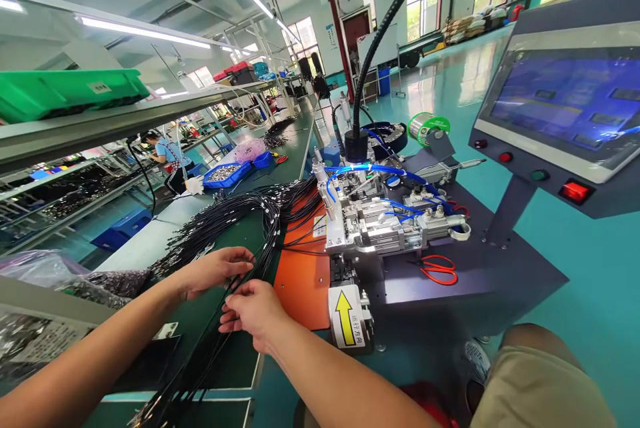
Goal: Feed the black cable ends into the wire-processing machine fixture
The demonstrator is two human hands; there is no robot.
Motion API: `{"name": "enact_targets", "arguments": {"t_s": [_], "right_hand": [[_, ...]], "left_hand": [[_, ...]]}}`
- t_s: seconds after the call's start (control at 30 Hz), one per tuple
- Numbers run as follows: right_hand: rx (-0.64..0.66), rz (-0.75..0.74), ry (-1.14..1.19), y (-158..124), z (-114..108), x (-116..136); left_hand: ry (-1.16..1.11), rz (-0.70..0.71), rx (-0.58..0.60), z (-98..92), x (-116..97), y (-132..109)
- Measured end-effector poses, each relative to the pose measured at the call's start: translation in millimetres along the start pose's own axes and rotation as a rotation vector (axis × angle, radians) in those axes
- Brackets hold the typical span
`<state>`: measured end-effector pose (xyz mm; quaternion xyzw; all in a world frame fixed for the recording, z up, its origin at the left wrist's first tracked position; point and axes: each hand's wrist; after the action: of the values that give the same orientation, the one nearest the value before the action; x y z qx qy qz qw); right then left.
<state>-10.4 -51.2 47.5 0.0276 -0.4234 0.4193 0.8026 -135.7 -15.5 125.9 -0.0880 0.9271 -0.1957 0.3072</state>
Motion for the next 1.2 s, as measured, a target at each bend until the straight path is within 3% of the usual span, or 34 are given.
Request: {"name": "enact_targets", "arguments": {"t_s": [0.1,0.2,0.3,0.37,0.4,0.47,0.53,0.57,0.63,0.7,0.73,0.77,0.83,0.93,1.1,1.2], "right_hand": [[-0.037,0.018,-0.101,4.0,-1.1,-6.4],[-0.110,0.018,-0.242,3.6,-5.1,-12.3],[-0.193,-0.175,-0.413,-14.8,-15.0,-10.2],[-0.207,-0.536,-0.642,-37.9,-25.5,-4.8],[-0.148,-0.656,-0.721,-51.0,-31.6,-1.6],[-0.106,-0.854,-0.851,-76.6,-44.6,4.6],[-0.100,-0.947,-0.933,-97.0,-57.5,9.2],[-0.112,-0.957,-0.945,-104.3,-63.9,10.8],[-0.156,-0.951,-0.912,-113.1,-76.7,12.3],[-0.241,-0.923,-0.838,-116.2,-90.0,12.5],[-0.294,-0.889,-0.790,-116.5,-96.6,12.4],[-0.347,-0.840,-0.729,-116.5,-103.2,12.3],[-0.430,-0.703,-0.574,-116.7,-115.4,12.3],[-0.507,-0.523,-0.376,-118.3,-130.4,13.3],[-0.570,-0.421,-0.301,-120.3,-147.4,14.6],[-0.587,-0.402,-0.293,-119.6,-154.2,15.1]], "left_hand": [[-0.064,-0.018,0.026,-7.1,6.4,-8.3],[-0.224,0.002,-0.026,-20.1,4.4,-14.2],[-0.461,0.045,-0.067,-18.7,-6.1,-12.9],[-0.578,0.063,-0.081,-3.2,-14.5,-6.4],[-0.622,0.074,-0.084,8.3,-18.4,-1.7],[-0.701,0.116,-0.059,35.1,-25.6,9.1],[-0.682,0.152,-0.041,61.1,-32.4,18.1],[-0.601,0.179,-0.092,72.4,-35.9,20.6],[-0.329,0.275,-0.303,90.6,-43.2,19.9],[-0.093,0.442,-0.502,103.8,-51.1,11.6],[-0.056,0.535,-0.517,109.5,-55.2,5.7],[-0.077,0.626,-0.466,114.9,-59.3,-0.6],[-0.174,0.713,-0.237,125.5,-67.4,-11.4],[-0.237,0.699,-0.037,140.3,-76.4,-16.0],[-0.245,0.691,0.031,157.1,-75.2,-0.3],[-0.214,0.733,-0.004,162.7,-68.6,7.9]]}}
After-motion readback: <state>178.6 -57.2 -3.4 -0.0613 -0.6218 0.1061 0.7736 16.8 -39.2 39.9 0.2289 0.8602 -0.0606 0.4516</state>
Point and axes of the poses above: each hand's wrist, its own y-axis towards the middle knuckle, its own z-axis out of the palm, x = y × z, and after that the axes turned 2 degrees about z, right-handed
